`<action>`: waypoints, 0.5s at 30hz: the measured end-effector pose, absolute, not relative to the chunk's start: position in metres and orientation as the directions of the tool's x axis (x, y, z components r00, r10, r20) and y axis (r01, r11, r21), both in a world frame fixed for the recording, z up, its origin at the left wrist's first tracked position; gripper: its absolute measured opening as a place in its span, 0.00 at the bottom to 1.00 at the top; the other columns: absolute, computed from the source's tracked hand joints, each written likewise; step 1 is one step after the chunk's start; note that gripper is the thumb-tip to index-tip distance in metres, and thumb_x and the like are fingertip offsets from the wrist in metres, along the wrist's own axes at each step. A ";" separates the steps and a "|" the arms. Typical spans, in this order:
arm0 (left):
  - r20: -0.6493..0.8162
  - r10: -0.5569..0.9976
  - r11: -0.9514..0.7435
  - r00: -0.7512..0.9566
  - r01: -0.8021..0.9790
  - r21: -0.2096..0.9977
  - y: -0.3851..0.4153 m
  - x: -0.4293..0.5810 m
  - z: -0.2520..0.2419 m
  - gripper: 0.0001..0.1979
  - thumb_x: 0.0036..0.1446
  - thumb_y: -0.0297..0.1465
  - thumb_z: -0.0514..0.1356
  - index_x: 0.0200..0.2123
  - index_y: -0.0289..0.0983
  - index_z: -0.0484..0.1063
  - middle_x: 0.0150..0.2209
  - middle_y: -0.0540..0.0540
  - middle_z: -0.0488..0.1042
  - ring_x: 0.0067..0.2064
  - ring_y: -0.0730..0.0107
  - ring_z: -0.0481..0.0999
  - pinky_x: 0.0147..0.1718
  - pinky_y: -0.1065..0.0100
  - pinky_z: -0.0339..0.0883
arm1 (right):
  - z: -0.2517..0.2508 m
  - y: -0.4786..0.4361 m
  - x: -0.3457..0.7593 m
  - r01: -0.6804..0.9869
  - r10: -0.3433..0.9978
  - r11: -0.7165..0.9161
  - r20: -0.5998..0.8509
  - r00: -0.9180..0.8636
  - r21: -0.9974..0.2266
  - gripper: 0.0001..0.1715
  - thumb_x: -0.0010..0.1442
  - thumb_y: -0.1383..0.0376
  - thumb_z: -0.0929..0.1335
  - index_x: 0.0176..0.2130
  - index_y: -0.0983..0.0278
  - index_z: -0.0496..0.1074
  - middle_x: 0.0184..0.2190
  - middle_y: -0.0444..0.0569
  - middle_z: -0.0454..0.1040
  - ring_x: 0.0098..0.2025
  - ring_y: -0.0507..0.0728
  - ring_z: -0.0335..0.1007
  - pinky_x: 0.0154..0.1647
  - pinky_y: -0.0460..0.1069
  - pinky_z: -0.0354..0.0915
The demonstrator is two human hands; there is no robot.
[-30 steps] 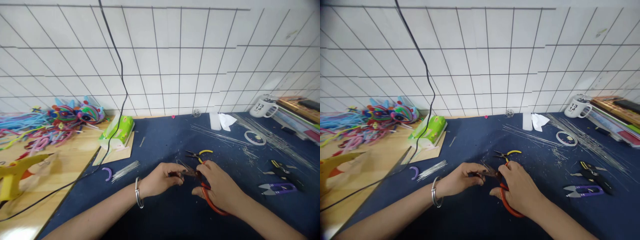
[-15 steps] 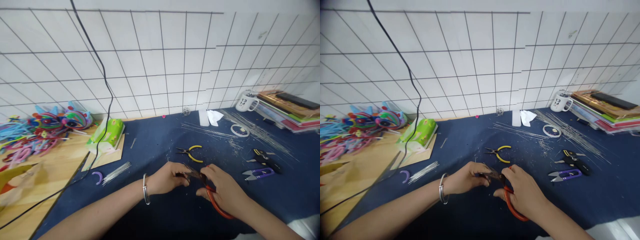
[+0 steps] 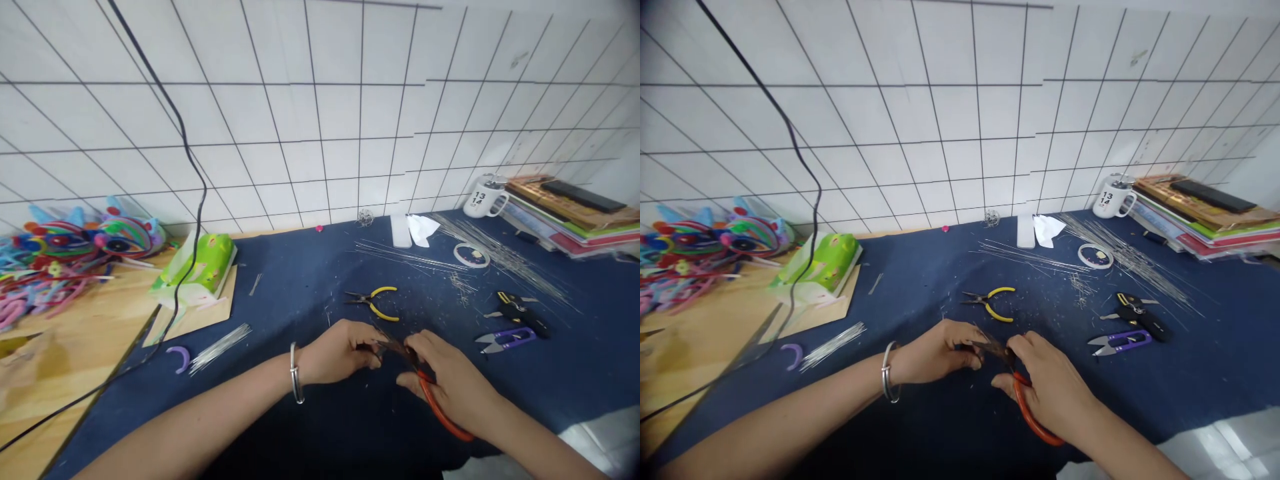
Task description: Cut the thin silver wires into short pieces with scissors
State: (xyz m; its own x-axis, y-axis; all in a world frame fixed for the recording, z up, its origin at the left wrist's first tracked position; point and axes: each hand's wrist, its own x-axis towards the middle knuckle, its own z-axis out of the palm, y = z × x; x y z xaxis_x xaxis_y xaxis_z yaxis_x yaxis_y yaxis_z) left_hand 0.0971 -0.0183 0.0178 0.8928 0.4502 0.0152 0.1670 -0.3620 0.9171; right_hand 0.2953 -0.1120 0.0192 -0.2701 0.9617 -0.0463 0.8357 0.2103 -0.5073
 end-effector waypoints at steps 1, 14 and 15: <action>0.011 0.445 -0.356 0.895 0.166 0.920 -0.018 0.099 0.018 0.13 0.51 0.23 0.56 0.41 0.37 0.71 0.33 0.48 0.73 0.34 0.74 0.71 0.34 0.73 0.64 | 0.019 -0.113 0.296 0.832 0.965 0.193 -0.052 -0.256 -0.519 0.11 0.57 0.57 0.62 0.36 0.62 0.59 0.31 0.46 0.62 0.32 0.53 0.59 0.32 0.48 0.55; -0.172 0.214 0.123 0.962 0.149 0.981 -0.014 0.132 0.002 0.16 0.48 0.25 0.60 0.43 0.38 0.71 0.25 0.51 0.71 0.27 0.76 0.69 0.30 0.73 0.63 | 0.005 -0.138 0.313 0.699 0.980 -0.062 -0.175 -0.091 -0.713 0.08 0.58 0.63 0.60 0.28 0.62 0.59 0.22 0.40 0.58 0.24 0.48 0.53 0.25 0.44 0.52; -0.179 0.200 0.149 0.963 0.151 0.977 -0.014 0.132 0.002 0.16 0.48 0.25 0.60 0.43 0.38 0.71 0.25 0.51 0.71 0.27 0.76 0.70 0.29 0.72 0.63 | 0.004 -0.138 0.313 0.697 0.982 -0.057 -0.167 -0.090 -0.715 0.08 0.58 0.62 0.61 0.28 0.63 0.59 0.22 0.40 0.58 0.24 0.48 0.53 0.25 0.43 0.52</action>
State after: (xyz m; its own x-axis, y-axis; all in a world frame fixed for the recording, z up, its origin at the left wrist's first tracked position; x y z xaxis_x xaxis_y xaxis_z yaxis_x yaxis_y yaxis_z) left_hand 0.1325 -0.0141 0.0020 0.9631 0.2004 -0.1794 0.1511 0.1487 0.9773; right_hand 0.3131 -0.1384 0.0039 -0.0903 0.9819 -0.1666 0.6966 -0.0573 -0.7152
